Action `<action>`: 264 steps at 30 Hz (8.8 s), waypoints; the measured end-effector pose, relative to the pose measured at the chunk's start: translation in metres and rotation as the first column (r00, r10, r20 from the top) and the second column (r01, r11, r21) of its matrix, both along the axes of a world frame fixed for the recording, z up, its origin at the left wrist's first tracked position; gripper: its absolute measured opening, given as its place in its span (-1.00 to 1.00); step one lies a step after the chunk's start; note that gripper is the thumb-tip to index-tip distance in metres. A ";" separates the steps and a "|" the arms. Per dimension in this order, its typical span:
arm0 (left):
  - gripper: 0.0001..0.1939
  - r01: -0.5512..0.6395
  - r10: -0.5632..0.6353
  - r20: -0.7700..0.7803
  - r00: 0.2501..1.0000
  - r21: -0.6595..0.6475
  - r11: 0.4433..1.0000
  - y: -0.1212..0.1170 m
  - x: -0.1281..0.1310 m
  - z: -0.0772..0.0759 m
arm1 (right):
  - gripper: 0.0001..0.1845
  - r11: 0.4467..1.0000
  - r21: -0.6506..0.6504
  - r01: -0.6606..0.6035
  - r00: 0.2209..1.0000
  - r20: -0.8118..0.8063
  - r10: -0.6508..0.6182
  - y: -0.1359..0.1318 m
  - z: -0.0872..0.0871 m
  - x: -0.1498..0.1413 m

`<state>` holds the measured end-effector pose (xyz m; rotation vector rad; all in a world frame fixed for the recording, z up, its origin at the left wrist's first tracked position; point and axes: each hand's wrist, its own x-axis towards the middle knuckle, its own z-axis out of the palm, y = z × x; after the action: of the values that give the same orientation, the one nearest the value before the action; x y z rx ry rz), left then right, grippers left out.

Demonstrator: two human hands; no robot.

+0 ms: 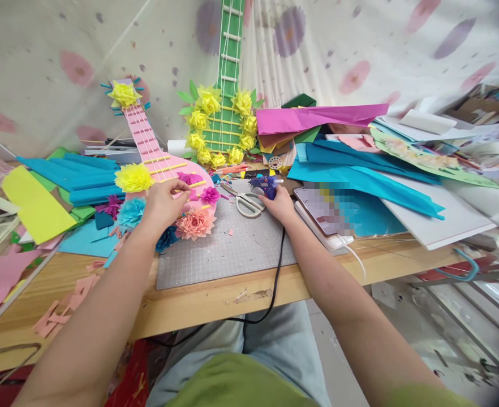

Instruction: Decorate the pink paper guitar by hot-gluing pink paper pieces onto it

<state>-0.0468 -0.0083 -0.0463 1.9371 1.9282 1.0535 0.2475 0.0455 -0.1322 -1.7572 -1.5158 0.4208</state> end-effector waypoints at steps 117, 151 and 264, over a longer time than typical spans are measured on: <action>-0.75 -0.156 0.136 0.558 0.819 -0.012 0.988 0.005 -0.028 -0.001 | -0.30 0.776 0.164 -0.610 0.758 0.408 0.510 -0.013 0.048 -0.137; -0.74 -0.102 0.100 -0.024 0.995 -0.243 0.965 0.026 0.020 0.002 | -0.48 0.797 0.330 -0.506 0.844 -0.001 0.537 -0.020 0.026 -0.131; -0.53 0.188 -0.148 0.183 0.972 -0.228 0.955 0.034 0.024 -0.016 | -0.42 0.740 0.415 -0.530 0.835 0.103 0.540 -0.018 0.023 -0.129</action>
<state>-0.0230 0.0256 -0.0624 1.7827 1.6828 0.8542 0.1190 0.0272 -0.1093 -0.9487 -1.9224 0.3474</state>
